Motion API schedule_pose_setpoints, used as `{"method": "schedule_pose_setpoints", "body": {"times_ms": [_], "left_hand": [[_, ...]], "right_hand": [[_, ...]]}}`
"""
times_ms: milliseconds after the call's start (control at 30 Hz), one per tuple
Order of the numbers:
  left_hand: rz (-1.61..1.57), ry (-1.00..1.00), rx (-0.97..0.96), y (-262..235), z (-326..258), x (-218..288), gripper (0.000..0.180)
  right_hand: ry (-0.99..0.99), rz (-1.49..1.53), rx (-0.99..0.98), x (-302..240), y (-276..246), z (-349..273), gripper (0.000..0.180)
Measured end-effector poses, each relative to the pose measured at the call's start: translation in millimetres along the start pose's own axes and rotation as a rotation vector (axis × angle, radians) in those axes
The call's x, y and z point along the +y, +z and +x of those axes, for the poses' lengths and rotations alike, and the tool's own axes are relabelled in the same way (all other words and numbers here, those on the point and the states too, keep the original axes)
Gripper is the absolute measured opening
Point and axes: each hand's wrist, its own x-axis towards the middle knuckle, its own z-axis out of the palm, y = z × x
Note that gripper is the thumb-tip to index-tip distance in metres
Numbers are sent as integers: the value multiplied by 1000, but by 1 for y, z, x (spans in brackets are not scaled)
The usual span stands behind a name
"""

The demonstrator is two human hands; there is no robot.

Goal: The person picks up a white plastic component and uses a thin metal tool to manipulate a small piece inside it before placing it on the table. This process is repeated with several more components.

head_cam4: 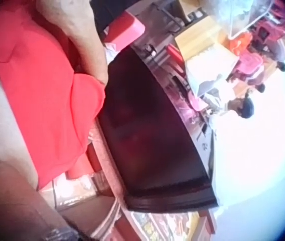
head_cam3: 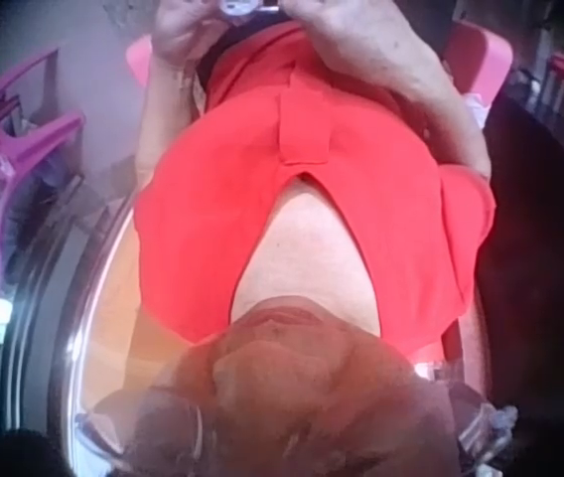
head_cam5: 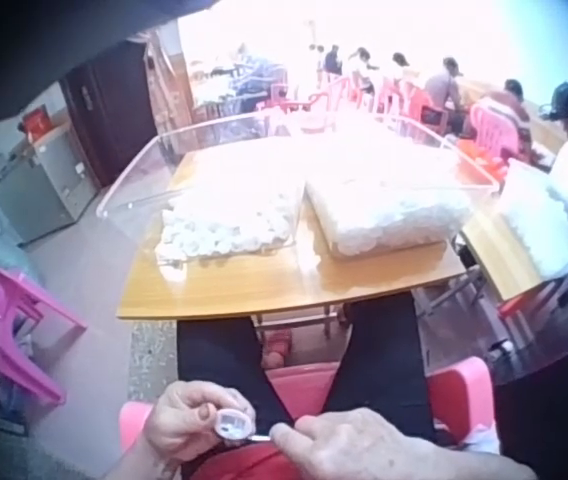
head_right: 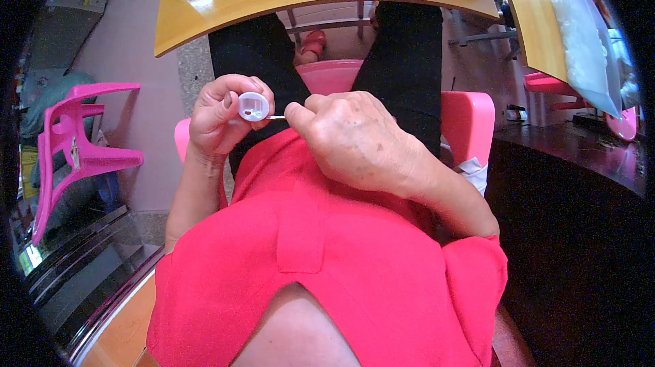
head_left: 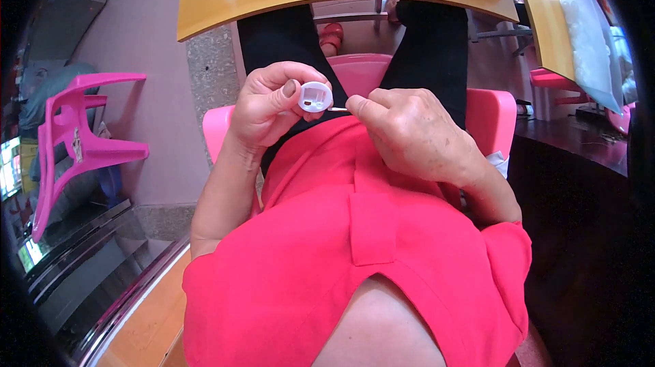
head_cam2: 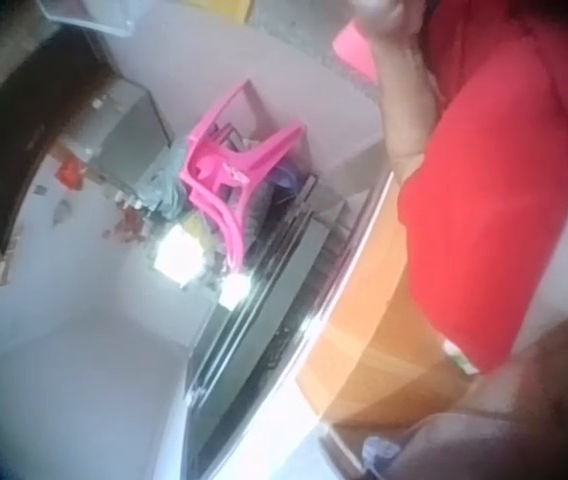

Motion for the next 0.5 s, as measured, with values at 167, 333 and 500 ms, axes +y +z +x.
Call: {"method": "schedule_pose_setpoints", "body": {"times_ms": [167, 333, 500], "left_hand": [[29, 28, 2, 1, -1, 1, 27], [0, 35, 19, 1, 0, -1, 27], [-5, 53, 74, 3, 1, 1, 27]], "right_hand": [[-4, 3, -2, 0, 1, 0, 21], [10, 2, -14, 1, 1, 0, 19], [-3, -11, 0, 3, 2, 2, 18]]}}
